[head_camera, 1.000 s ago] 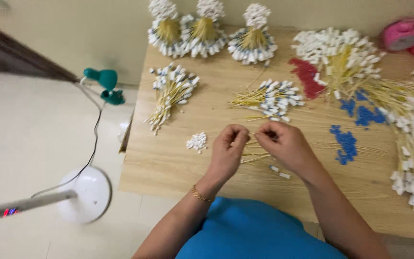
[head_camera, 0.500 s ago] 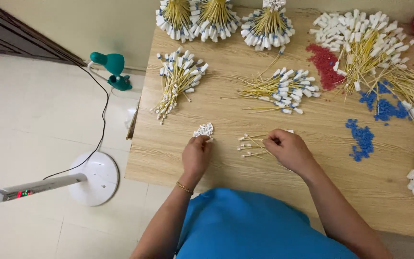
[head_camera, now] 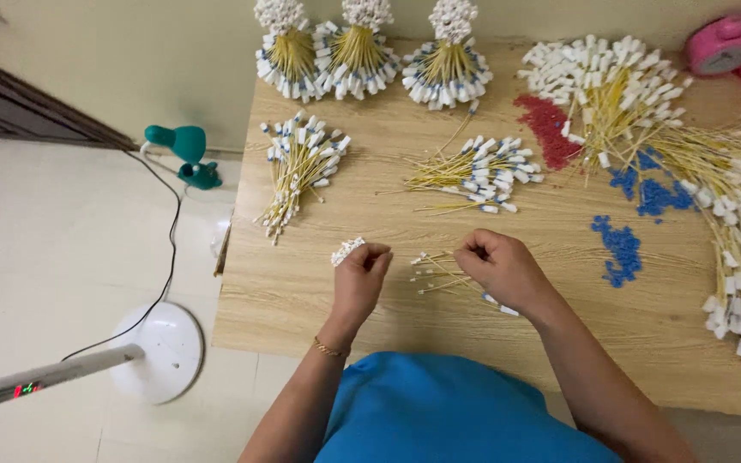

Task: Assembling small plastic components onto thin wires at a workbench.

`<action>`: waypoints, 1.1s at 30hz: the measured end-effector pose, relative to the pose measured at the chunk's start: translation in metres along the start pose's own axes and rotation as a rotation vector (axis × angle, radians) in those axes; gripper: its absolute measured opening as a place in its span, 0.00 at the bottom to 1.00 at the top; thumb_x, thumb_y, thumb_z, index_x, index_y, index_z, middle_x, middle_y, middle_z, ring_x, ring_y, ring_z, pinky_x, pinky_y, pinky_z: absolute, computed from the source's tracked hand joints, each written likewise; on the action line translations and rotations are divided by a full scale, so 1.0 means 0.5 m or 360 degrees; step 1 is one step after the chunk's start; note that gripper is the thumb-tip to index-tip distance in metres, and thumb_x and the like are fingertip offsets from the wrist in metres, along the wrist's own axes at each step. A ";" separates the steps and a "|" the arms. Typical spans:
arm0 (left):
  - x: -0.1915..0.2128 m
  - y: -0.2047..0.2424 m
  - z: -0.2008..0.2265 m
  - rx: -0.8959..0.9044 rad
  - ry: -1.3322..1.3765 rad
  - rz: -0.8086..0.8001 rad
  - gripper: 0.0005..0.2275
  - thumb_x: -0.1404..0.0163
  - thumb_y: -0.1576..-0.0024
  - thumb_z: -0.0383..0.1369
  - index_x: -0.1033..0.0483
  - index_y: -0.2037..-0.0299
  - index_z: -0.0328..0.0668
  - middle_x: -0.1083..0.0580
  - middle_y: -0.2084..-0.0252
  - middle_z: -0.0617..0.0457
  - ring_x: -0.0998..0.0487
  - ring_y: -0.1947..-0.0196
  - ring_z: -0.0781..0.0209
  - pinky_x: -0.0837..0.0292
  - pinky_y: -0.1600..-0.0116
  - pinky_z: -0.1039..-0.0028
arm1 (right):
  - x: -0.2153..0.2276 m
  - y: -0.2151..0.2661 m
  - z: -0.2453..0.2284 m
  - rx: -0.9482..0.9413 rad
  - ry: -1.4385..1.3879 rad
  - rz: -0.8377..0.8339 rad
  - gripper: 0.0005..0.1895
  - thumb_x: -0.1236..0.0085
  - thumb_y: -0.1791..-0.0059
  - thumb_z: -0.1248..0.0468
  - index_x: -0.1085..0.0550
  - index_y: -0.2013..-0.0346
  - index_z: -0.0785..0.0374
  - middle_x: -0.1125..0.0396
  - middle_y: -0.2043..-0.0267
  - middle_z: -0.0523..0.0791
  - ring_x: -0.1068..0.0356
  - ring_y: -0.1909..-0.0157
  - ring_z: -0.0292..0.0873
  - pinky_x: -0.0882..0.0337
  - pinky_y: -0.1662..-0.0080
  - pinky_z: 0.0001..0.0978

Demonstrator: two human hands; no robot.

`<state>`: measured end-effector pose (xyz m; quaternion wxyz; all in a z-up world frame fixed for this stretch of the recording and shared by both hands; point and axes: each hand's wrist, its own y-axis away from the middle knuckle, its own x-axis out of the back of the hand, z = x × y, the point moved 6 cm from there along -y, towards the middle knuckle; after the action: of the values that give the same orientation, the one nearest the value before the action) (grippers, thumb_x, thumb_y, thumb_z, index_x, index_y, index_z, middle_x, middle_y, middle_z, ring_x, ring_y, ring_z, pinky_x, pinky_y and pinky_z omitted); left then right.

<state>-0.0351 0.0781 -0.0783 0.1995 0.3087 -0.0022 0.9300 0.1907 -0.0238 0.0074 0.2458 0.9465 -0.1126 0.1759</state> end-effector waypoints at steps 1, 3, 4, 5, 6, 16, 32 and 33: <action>-0.004 0.000 0.027 -0.0013 0.0005 -0.0004 0.05 0.40 0.43 0.31 0.17 0.61 0.40 0.21 0.65 0.48 0.19 0.68 0.58 0.23 0.61 0.69 | 0.006 0.002 -0.011 0.0002 0.0001 0.0014 0.10 0.41 0.51 0.59 0.23 0.67 0.64 0.33 0.77 0.40 0.38 0.75 0.32 0.35 0.71 0.30; -0.030 0.004 0.061 0.0304 0.1279 -0.0175 0.05 0.44 0.39 0.26 0.19 0.56 0.34 0.20 0.61 0.49 0.21 0.63 0.64 0.22 0.56 0.75 | 0.015 0.007 -0.048 0.0171 0.0060 0.0038 0.09 0.41 0.51 0.59 0.23 0.68 0.63 0.33 0.77 0.38 0.39 0.74 0.30 0.35 0.71 0.27; -0.026 0.005 0.088 0.0291 0.1284 -0.0179 0.05 0.44 0.39 0.26 0.19 0.56 0.34 0.20 0.61 0.49 0.21 0.63 0.64 0.22 0.56 0.75 | 0.019 0.011 -0.059 0.0177 0.0064 0.0050 0.09 0.41 0.51 0.59 0.23 0.68 0.63 0.33 0.77 0.38 0.39 0.74 0.30 0.35 0.71 0.27; -0.028 0.008 0.117 0.0322 0.1539 -0.0256 0.06 0.45 0.40 0.25 0.21 0.55 0.32 0.20 0.60 0.49 0.20 0.62 0.63 0.21 0.54 0.73 | 0.021 0.013 -0.071 0.0175 -0.0017 0.0036 0.09 0.41 0.51 0.60 0.23 0.68 0.64 0.33 0.77 0.38 0.39 0.74 0.30 0.36 0.71 0.28; -0.029 0.010 0.147 0.0353 0.1792 -0.0336 0.06 0.45 0.40 0.24 0.23 0.54 0.31 0.20 0.58 0.50 0.19 0.61 0.62 0.20 0.53 0.72 | 0.023 0.016 -0.082 0.0174 -0.0099 0.0022 0.09 0.41 0.51 0.61 0.23 0.68 0.65 0.33 0.76 0.38 0.40 0.74 0.30 0.36 0.71 0.28; -0.025 0.033 0.209 0.0398 0.2220 -0.0624 0.07 0.48 0.38 0.22 0.23 0.51 0.32 0.21 0.59 0.46 0.19 0.60 0.57 0.21 0.51 0.68 | 0.038 0.046 -0.126 0.0209 0.0018 0.0083 0.09 0.41 0.52 0.60 0.23 0.67 0.64 0.31 0.76 0.39 0.36 0.73 0.31 0.33 0.70 0.28; -0.037 0.032 0.202 0.0434 0.2228 -0.0647 0.06 0.49 0.37 0.22 0.23 0.52 0.32 0.21 0.59 0.46 0.19 0.59 0.57 0.20 0.49 0.68 | 0.039 0.052 -0.141 0.0090 0.0136 0.0147 0.10 0.40 0.54 0.58 0.22 0.67 0.63 0.27 0.76 0.43 0.32 0.75 0.35 0.30 0.70 0.32; -0.037 0.031 0.203 0.0416 0.2225 -0.0654 0.06 0.49 0.37 0.22 0.23 0.52 0.32 0.21 0.59 0.46 0.19 0.59 0.57 0.20 0.50 0.68 | 0.041 0.052 -0.143 0.0054 0.0188 0.0175 0.10 0.39 0.55 0.58 0.22 0.68 0.62 0.26 0.76 0.43 0.31 0.75 0.36 0.30 0.70 0.33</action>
<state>0.0308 0.0440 -0.0052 0.2860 -0.3402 0.2940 0.8462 0.1816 -0.0126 0.0846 0.2261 0.9309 -0.1468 0.2465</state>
